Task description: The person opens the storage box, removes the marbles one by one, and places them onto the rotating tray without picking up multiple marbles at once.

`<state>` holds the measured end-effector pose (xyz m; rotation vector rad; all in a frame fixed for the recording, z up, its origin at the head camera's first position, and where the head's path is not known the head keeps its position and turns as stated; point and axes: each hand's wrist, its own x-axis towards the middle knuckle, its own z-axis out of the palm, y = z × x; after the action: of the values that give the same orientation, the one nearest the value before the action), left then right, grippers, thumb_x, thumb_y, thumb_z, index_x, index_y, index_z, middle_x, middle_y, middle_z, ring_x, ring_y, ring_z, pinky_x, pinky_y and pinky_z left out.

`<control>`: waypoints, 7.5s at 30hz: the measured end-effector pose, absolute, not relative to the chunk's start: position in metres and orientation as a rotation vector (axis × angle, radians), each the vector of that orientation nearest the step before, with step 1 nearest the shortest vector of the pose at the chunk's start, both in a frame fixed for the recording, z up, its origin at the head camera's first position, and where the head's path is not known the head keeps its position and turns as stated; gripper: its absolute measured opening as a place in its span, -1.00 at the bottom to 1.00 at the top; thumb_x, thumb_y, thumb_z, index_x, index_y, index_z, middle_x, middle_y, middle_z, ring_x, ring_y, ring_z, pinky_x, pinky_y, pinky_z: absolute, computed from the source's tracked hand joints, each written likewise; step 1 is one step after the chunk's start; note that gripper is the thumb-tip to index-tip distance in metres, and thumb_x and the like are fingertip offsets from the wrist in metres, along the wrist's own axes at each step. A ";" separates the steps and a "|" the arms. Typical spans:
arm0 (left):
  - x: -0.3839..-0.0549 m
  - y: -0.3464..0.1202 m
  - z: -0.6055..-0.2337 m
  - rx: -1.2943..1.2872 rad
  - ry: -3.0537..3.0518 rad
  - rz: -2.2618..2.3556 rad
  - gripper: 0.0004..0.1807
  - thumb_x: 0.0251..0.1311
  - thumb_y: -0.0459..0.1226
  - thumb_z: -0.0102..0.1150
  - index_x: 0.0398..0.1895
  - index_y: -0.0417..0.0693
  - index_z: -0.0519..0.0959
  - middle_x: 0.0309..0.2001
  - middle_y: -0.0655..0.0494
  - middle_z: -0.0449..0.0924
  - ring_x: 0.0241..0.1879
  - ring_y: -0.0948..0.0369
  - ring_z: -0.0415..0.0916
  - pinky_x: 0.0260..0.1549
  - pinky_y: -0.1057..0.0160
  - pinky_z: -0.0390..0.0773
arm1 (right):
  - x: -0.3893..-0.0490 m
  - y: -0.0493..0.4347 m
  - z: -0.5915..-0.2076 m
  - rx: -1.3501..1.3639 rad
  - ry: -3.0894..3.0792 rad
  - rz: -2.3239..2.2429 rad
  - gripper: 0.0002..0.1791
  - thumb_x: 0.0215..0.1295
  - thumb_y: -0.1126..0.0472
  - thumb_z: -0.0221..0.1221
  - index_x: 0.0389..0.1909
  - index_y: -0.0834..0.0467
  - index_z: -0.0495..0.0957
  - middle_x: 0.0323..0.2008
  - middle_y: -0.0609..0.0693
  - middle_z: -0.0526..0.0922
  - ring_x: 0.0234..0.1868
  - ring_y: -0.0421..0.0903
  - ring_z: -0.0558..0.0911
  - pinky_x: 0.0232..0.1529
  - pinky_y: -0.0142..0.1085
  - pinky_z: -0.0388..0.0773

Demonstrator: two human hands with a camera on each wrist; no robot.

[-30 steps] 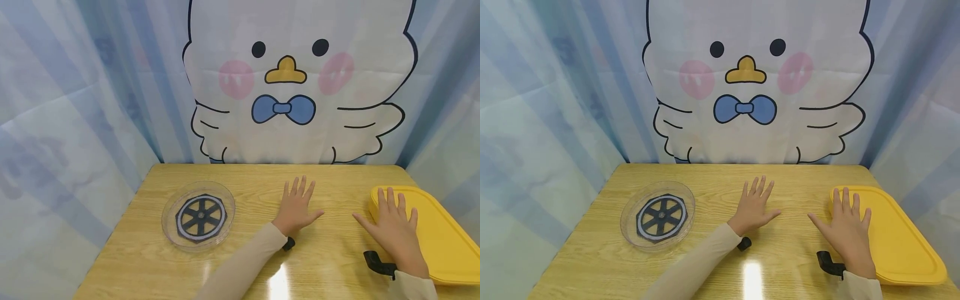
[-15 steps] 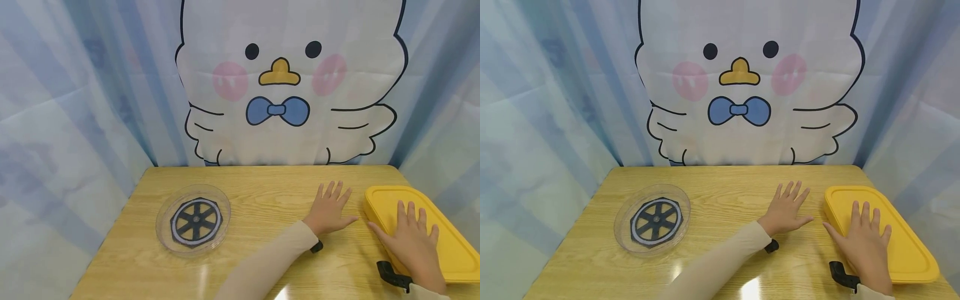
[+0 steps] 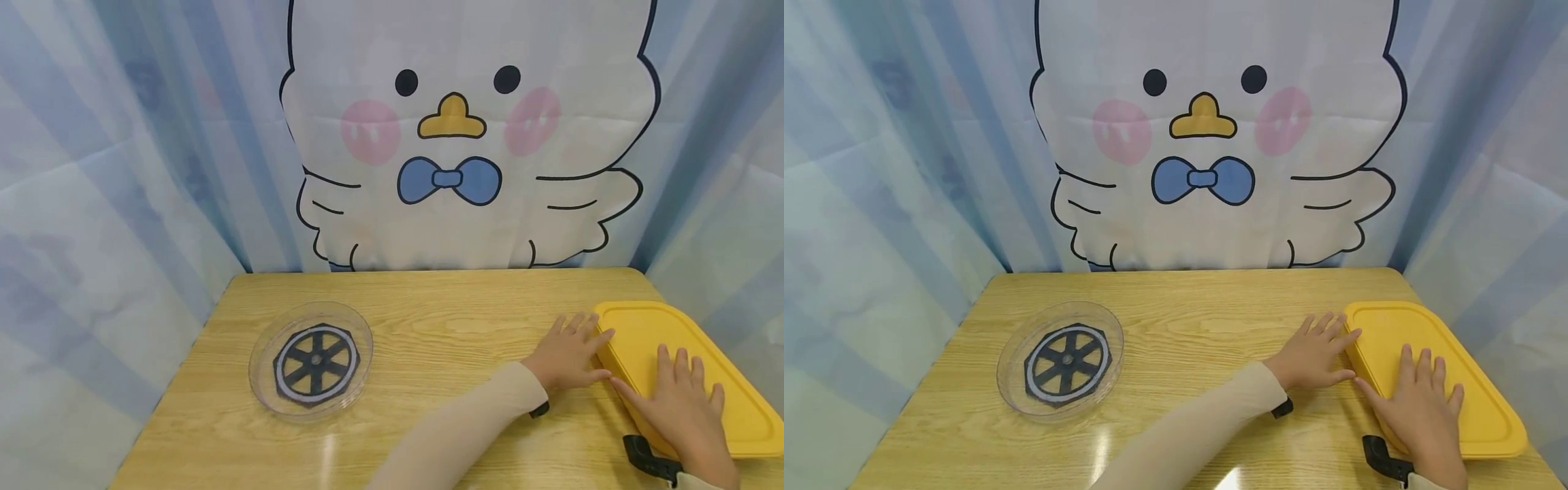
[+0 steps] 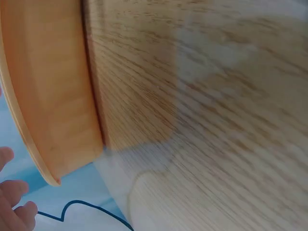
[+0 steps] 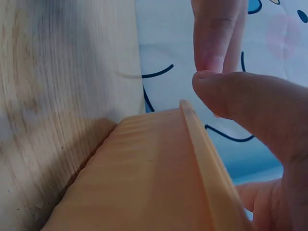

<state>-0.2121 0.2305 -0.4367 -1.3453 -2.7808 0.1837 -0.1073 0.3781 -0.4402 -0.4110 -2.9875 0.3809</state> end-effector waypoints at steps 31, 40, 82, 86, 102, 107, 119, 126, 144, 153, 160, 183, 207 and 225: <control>-0.206 0.231 -0.439 -1.502 -2.723 0.239 -0.40 0.33 0.24 -0.51 0.43 0.48 -0.03 0.51 0.33 -0.23 0.50 0.33 -0.31 0.45 0.25 -0.22 | -0.114 0.376 -0.442 -0.276 -3.137 0.477 0.15 0.25 -0.41 -0.14 0.37 0.54 -0.22 0.31 0.61 -0.34 0.30 0.58 -0.30 0.05 0.51 -0.36; -0.211 0.222 -0.440 -1.465 -2.717 0.077 -0.42 0.33 0.25 -0.51 0.37 0.44 0.10 0.47 0.31 -0.04 0.48 0.32 -0.18 0.45 0.21 -0.17 | -0.118 0.364 -0.441 -0.278 -3.114 0.451 0.16 0.23 -0.43 -0.14 0.36 0.54 -0.17 0.31 0.62 -0.28 0.31 0.58 -0.25 0.06 0.51 -0.34; -0.252 0.143 -0.448 -1.091 -2.883 -0.153 -0.37 0.32 0.03 -0.31 0.45 0.16 0.09 0.48 0.17 0.01 0.49 0.26 -0.13 0.43 0.15 -0.05 | -0.149 0.311 -0.434 0.190 -3.080 0.651 -0.12 0.33 -0.19 -0.03 0.42 0.34 0.00 0.41 0.44 -0.08 0.40 0.42 -0.08 0.24 0.37 -0.27; -0.255 0.131 -0.448 -1.114 -2.888 -0.178 -0.37 0.32 0.01 -0.31 0.46 0.15 0.07 0.48 0.15 -0.01 0.49 0.25 -0.14 0.43 0.15 -0.06 | -0.151 0.309 -0.434 0.245 -3.070 0.637 -0.17 0.32 -0.18 -0.01 0.42 0.27 0.06 0.41 0.40 -0.03 0.40 0.40 -0.03 0.26 0.34 -0.22; -0.240 0.098 -0.448 -1.030 -2.893 -0.160 -0.25 0.37 0.16 -0.40 0.49 -0.03 -0.10 0.51 0.00 -0.19 0.51 0.14 -0.22 0.44 0.09 -0.08 | -0.146 0.299 -0.441 0.463 -2.908 0.418 -0.31 0.32 -0.08 0.05 0.37 0.19 0.22 0.36 0.30 0.21 0.35 0.31 0.22 0.28 0.17 0.10; -0.224 0.094 -0.449 -1.014 -2.894 -0.108 -0.21 0.34 0.19 -0.39 0.49 -0.07 -0.08 0.51 0.01 -0.15 0.50 0.14 -0.19 0.43 0.09 -0.04 | -0.148 0.297 -0.440 0.475 -2.890 0.413 -0.30 0.31 -0.07 0.07 0.37 0.20 0.22 0.36 0.29 0.22 0.33 0.30 0.25 0.26 0.18 0.13; -0.218 0.067 -0.450 -1.041 -2.929 -0.220 -0.28 0.37 0.05 -0.36 0.49 -0.09 -0.10 0.51 -0.02 -0.16 0.51 0.13 -0.23 0.44 0.09 -0.08 | -0.151 0.293 -0.444 0.625 -2.767 0.442 -0.38 0.27 0.01 0.14 0.30 0.19 0.33 0.31 0.21 0.34 0.43 0.07 0.17 0.47 -0.36 -0.25; -0.218 0.039 -0.451 -1.044 -2.933 -0.308 -0.29 0.37 -0.01 -0.33 0.49 -0.13 -0.11 0.51 -0.05 -0.18 0.51 0.11 -0.23 0.44 0.08 -0.11 | -0.155 0.282 -0.445 0.755 -2.713 0.418 -0.38 0.23 0.03 0.18 0.28 0.20 0.36 0.29 0.21 0.37 0.44 -0.02 0.18 0.35 -0.65 -0.44; -0.215 -0.006 -0.452 -0.928 -2.943 -0.376 -0.35 0.39 -0.13 -0.33 0.47 -0.18 -0.07 0.50 -0.11 -0.16 0.50 0.06 -0.18 0.43 0.04 -0.06 | -0.166 0.236 -0.446 0.824 -2.722 0.349 -0.37 0.28 -0.02 0.12 0.28 0.23 0.34 0.32 0.18 0.34 0.32 0.17 0.33 0.38 -0.13 0.06; -0.209 -0.023 -0.446 -0.874 -2.984 -0.365 -0.36 0.42 -0.10 -0.33 0.47 -0.20 -0.08 0.50 -0.07 -0.17 0.50 0.09 -0.17 0.43 0.05 -0.06 | -0.166 0.216 -0.445 0.805 -2.725 0.353 -0.37 0.26 0.01 0.13 0.26 0.28 0.35 0.29 0.23 0.36 0.32 0.20 0.34 0.27 0.08 0.18; -0.208 -0.036 -0.445 -0.843 -3.000 -0.341 -0.36 0.43 -0.10 -0.34 0.47 -0.21 -0.07 0.50 -0.09 -0.16 0.50 0.07 -0.17 0.43 0.05 -0.04 | -0.168 0.202 -0.445 0.817 -2.755 0.340 -0.36 0.28 0.00 0.11 0.29 0.28 0.32 0.32 0.23 0.32 0.35 0.18 0.31 0.32 0.06 0.15; -0.205 -0.057 -0.448 -0.764 -3.001 -0.438 -0.34 0.43 -0.08 -0.32 0.46 -0.26 -0.08 0.49 -0.14 -0.14 0.49 0.02 -0.15 0.41 -0.02 -0.01 | -0.176 0.184 -0.448 0.853 -2.765 0.268 -0.33 0.25 0.00 0.13 0.30 0.28 0.30 0.33 0.23 0.31 0.36 0.16 0.30 0.34 0.03 0.15; -0.150 -0.072 -0.464 -0.705 -3.006 -0.487 -0.01 0.10 0.10 0.05 0.44 -0.32 -0.05 0.48 -0.18 -0.09 0.49 -0.01 -0.13 0.40 0.00 0.01 | -0.161 0.171 -0.431 1.126 -2.520 0.062 -0.41 0.27 -0.16 0.08 0.16 0.17 0.47 0.11 0.11 0.55 0.08 0.04 0.57 0.07 0.02 0.48; -0.159 -0.064 -0.465 -0.742 -3.000 -0.188 0.18 0.00 0.37 0.02 0.45 -0.29 -0.07 0.49 -0.14 -0.13 0.49 0.01 -0.13 0.42 0.03 -0.03 | -0.155 0.161 -0.435 1.331 -2.194 -0.095 -0.45 -0.15 -0.14 0.41 -0.20 0.12 0.58 -0.27 -0.01 0.62 -0.30 -0.12 0.58 -0.44 -0.34 0.55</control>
<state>-0.1586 -0.0643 -0.4646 -0.7420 -3.0001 -0.1884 -0.1553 0.1609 -0.4354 1.3306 -2.1941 -0.0954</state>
